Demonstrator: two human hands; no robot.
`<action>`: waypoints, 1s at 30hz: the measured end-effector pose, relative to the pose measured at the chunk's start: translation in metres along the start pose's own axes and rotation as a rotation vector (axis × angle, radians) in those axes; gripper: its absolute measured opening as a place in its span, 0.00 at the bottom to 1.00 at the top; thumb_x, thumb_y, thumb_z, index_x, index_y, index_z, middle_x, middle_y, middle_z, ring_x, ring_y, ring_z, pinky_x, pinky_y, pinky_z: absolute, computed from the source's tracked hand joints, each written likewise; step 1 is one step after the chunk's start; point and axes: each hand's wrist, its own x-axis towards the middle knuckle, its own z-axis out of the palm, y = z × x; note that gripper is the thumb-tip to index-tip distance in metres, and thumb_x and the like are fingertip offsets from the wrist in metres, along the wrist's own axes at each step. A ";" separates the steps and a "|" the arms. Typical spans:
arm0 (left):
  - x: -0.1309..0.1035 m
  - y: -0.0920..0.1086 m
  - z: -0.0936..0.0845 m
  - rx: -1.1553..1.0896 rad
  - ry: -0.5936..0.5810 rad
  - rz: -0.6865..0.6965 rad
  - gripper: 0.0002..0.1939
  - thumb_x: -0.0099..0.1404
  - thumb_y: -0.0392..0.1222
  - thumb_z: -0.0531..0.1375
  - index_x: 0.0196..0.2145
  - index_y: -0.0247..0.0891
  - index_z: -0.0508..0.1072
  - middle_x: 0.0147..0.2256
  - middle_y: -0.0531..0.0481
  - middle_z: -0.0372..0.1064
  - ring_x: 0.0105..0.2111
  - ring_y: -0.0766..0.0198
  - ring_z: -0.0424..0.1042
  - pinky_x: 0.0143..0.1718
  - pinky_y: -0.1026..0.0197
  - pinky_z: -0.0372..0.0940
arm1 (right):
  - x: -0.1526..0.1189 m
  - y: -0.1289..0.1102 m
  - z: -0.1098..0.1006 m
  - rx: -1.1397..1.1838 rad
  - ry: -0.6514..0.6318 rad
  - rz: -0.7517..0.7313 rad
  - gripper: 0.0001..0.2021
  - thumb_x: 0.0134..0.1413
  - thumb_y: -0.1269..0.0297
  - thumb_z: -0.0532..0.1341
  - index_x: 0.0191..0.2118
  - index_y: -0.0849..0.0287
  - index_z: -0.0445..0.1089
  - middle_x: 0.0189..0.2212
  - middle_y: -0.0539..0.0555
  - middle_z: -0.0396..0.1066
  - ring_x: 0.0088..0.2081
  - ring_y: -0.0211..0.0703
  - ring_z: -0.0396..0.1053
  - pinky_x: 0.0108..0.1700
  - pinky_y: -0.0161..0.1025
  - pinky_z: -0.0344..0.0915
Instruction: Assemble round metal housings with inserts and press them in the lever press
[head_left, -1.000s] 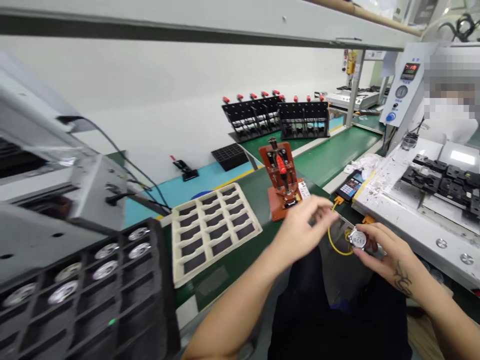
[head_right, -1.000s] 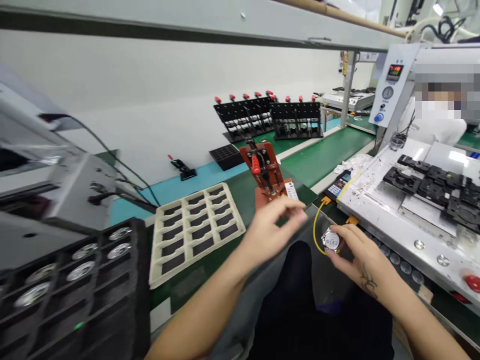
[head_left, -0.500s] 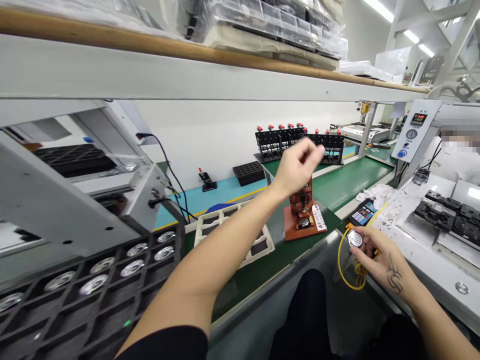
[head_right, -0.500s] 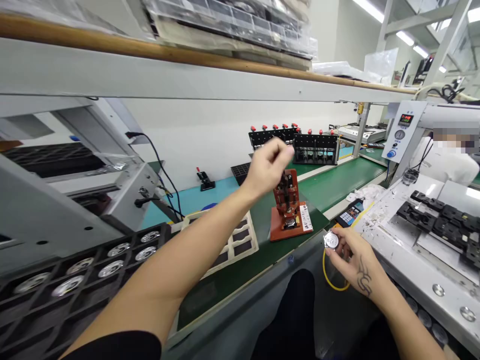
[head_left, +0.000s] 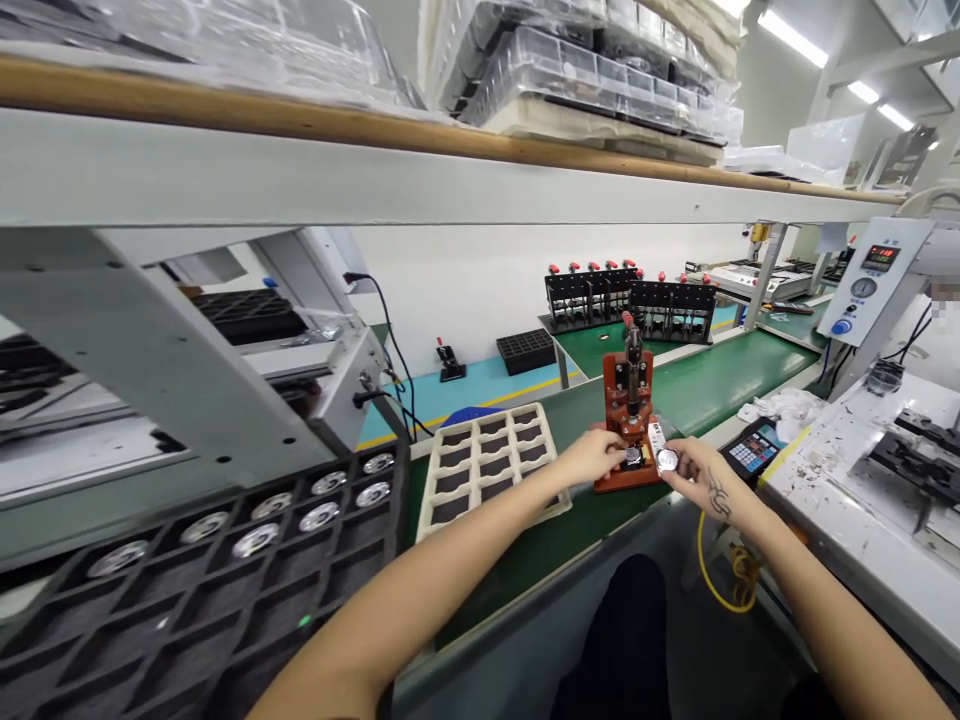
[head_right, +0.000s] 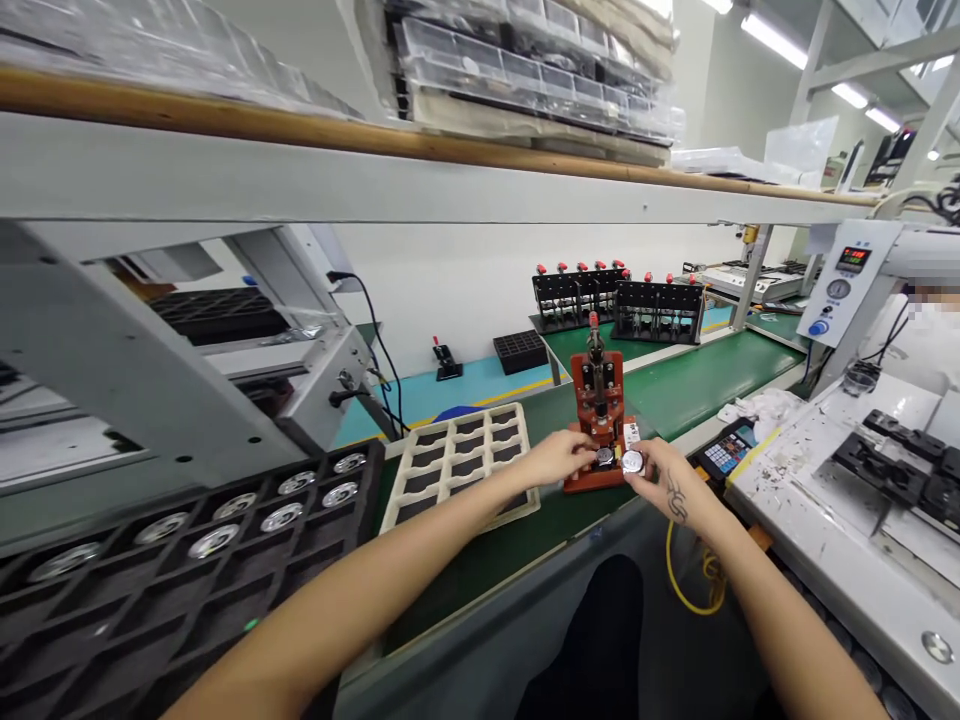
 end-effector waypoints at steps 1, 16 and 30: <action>0.006 -0.004 0.011 0.012 0.017 0.013 0.12 0.67 0.44 0.60 0.41 0.34 0.79 0.28 0.49 0.74 0.27 0.61 0.72 0.32 0.62 0.62 | 0.009 0.004 0.004 -0.003 -0.005 -0.015 0.18 0.65 0.58 0.63 0.56 0.60 0.70 0.36 0.52 0.64 0.35 0.43 0.66 0.39 0.41 0.65; -0.039 -0.015 -0.026 -0.047 0.159 0.016 0.19 0.60 0.52 0.65 0.43 0.36 0.76 0.25 0.57 0.60 0.25 0.67 0.58 0.29 0.62 0.52 | 0.058 0.057 0.036 -0.074 -0.199 0.000 0.21 0.62 0.56 0.66 0.58 0.57 0.76 0.46 0.59 0.68 0.43 0.49 0.71 0.51 0.47 0.69; -0.188 -0.054 -0.141 -0.763 0.710 -0.177 0.32 0.52 0.52 0.77 0.49 0.36 0.73 0.36 0.46 0.76 0.32 0.63 0.76 0.35 0.59 0.74 | 0.091 0.056 -0.013 -0.144 -0.201 0.010 0.15 0.58 0.54 0.62 0.35 0.59 0.80 0.33 0.58 0.77 0.35 0.51 0.74 0.41 0.45 0.71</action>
